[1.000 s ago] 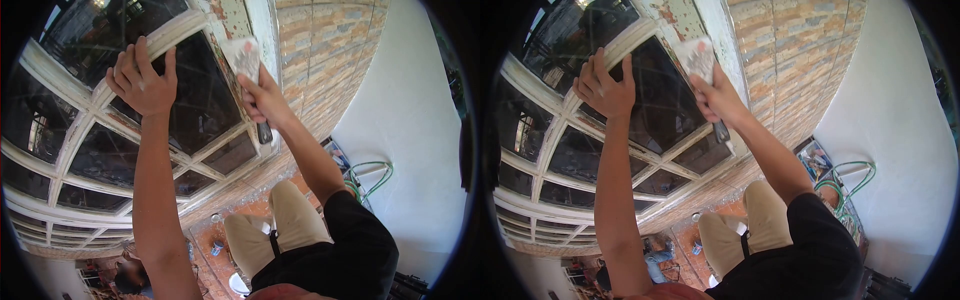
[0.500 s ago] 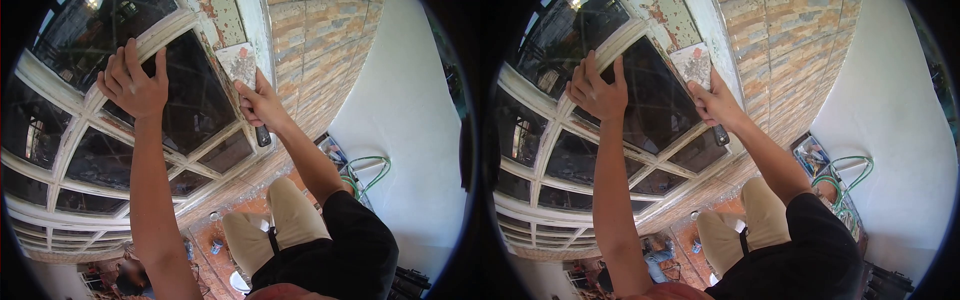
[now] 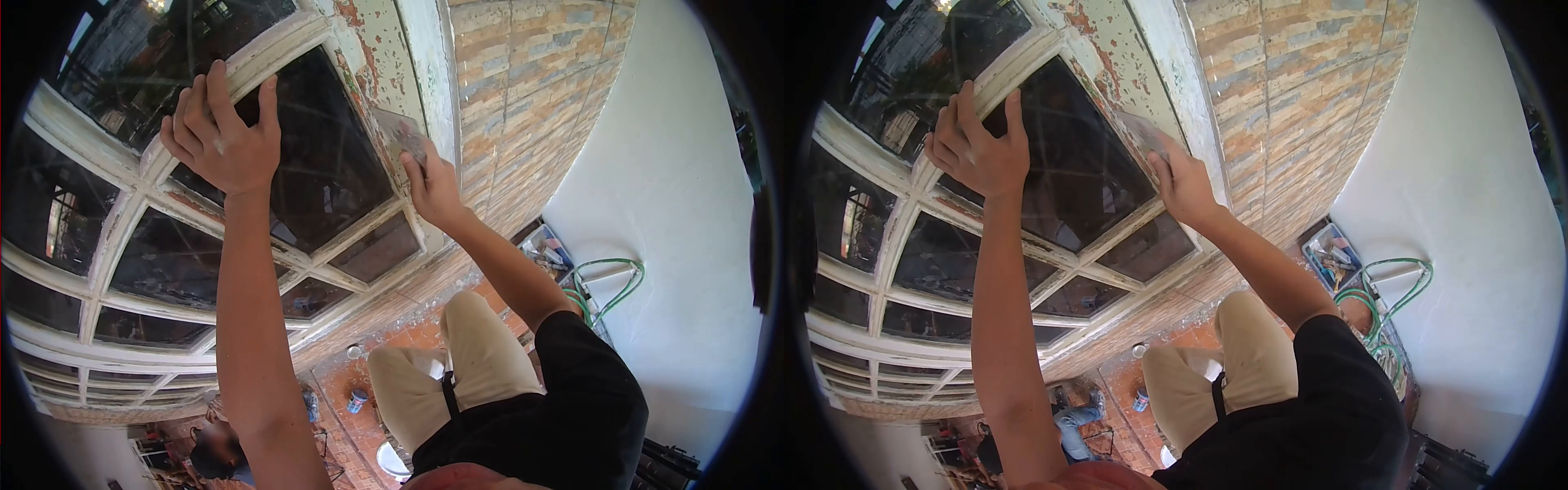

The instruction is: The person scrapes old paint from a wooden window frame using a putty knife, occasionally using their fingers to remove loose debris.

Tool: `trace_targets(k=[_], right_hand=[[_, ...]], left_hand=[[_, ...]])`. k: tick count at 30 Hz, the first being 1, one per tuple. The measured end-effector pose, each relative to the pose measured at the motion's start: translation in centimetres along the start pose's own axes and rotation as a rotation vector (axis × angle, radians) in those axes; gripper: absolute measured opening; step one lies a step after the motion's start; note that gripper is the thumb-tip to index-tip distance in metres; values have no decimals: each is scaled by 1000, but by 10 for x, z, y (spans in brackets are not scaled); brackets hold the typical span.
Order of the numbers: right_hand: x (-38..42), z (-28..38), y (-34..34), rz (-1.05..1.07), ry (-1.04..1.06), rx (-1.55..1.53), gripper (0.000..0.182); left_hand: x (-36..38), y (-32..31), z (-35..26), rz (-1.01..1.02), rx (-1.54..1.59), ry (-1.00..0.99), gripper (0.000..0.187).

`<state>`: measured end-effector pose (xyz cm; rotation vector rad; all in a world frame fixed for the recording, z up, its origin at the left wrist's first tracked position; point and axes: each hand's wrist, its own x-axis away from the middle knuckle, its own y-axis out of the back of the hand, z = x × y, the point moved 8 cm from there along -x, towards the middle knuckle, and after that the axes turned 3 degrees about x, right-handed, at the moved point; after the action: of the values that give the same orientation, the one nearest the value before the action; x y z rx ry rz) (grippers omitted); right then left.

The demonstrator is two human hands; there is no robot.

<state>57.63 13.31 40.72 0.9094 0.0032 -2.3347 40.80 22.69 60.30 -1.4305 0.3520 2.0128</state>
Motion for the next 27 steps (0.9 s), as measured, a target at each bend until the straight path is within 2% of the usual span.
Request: trace_targets(k=[2,3,5,8,12,18,21,23,27], right_hand=[[-10,40,6,-111,317,160,57],[-11,47,7,-111,307,161,57],[-18,51,4,-71,239,200,73],[-10,39,4,-20,249,292,83],[-10,38,8,-32,256,334,86],[-6,43,10,36,127,448,86],[-13,44,3,0,138,420,83],[-20,61,8,-158,259,361,89],[-30,77,11,-182,271,389,90]], left_hand=[[1,-1,0,-3,7,-10,55],[1,0,0,-10,8,-13,55],[0,-1,0,-2,-1,-13,55],[2,-2,2,-25,12,-9,53],[0,-1,1,-35,13,-16,55],[1,-1,1,-33,16,-19,55],[-1,0,2,-42,4,-18,55],[2,0,0,-24,7,-20,55],[2,0,2,-43,25,-15,53]])
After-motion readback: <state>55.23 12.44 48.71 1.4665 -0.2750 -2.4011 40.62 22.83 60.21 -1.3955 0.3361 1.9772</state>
